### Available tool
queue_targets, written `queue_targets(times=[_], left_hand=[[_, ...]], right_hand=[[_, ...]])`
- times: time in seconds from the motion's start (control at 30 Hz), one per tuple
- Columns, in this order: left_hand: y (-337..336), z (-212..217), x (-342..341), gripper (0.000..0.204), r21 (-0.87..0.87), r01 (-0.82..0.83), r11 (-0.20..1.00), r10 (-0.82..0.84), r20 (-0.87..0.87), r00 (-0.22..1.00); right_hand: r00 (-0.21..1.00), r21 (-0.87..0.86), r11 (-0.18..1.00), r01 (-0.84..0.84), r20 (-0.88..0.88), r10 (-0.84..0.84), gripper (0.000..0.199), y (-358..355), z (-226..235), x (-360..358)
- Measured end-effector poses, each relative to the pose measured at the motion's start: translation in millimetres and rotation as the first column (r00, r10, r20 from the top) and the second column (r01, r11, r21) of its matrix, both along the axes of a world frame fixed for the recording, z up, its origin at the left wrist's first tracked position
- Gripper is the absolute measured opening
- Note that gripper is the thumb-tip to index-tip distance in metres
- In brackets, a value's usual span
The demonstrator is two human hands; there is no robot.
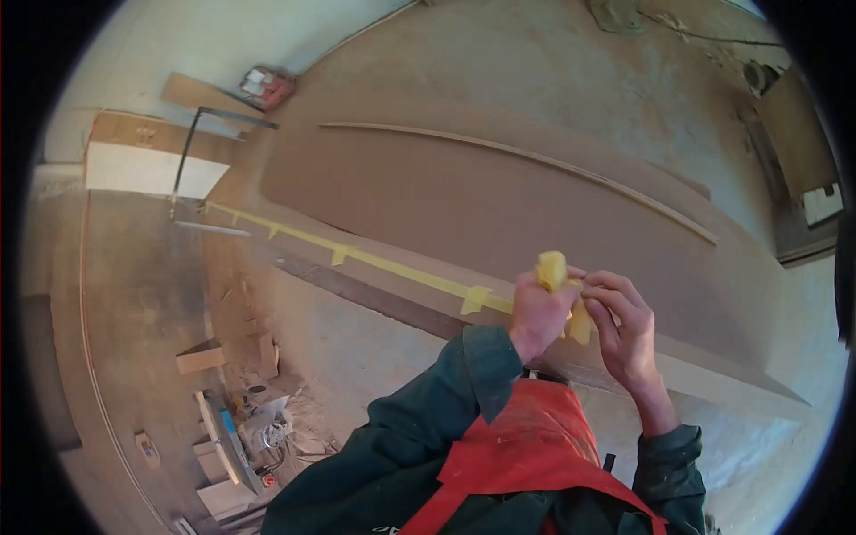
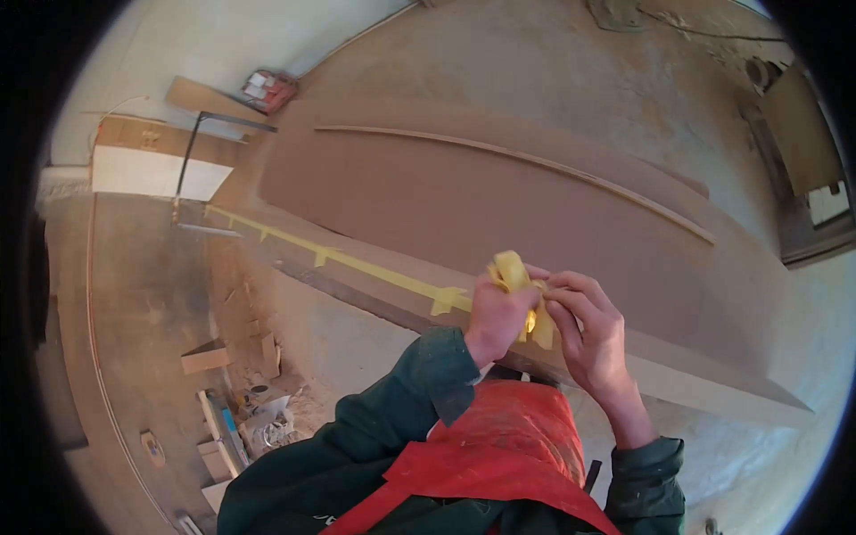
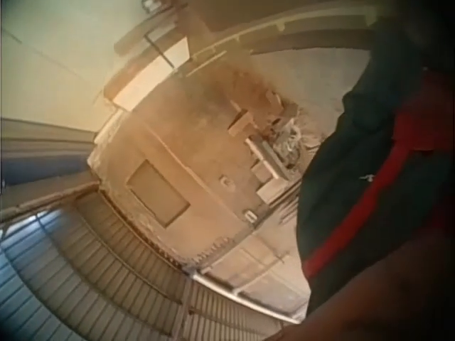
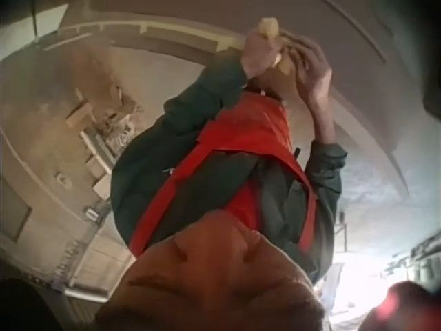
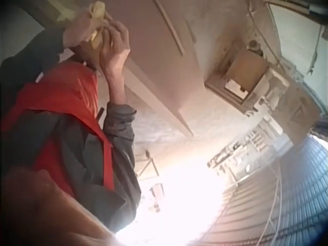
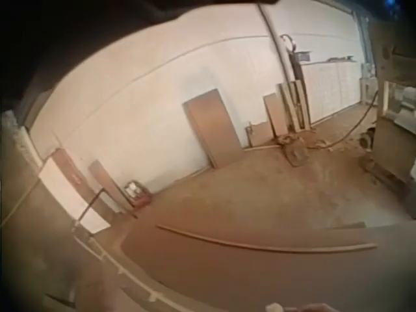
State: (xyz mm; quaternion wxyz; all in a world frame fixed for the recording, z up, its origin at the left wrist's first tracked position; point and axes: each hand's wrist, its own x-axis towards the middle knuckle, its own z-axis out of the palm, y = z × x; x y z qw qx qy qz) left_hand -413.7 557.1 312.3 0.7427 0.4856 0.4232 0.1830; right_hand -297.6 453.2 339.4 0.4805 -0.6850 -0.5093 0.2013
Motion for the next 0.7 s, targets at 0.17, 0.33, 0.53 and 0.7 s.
queue_targets(times=[0.17, 0.33, 0.53, 0.7], left_hand=[[56.1, 23.0, -41.1, 0.014, 0.352, -0.278, 0.894, 0.225, 0.186, 0.956], [137.4, 53.3, -122.8, 0.018, -0.009, -0.442, 0.897, 0.429, 0.252, 0.867], [227.6, 98.2, -194.1, 0.02, 0.018, -0.509, 0.861, 0.464, 0.385, 0.798], [288.3, 105.5, -245.4, 0.031, 0.186, -0.628, 0.756, 0.561, 0.31, 0.767]], right_hand=[[0.993, -0.07, 0.992, 0.102, 0.058, -0.098, 0.027, -11.5, -9.8, -10.6], [1.0, -0.317, 0.948, -0.009, 0.013, 0.014, 0.029, -17.8, -53.5, -24.1], [0.975, -0.153, 0.988, -0.007, 0.217, 0.04, 0.027, -3.2, -61.7, -46.6], [0.885, -0.163, 0.977, -0.141, 0.421, 0.198, 0.024, 47.7, -49.6, -104.8]])
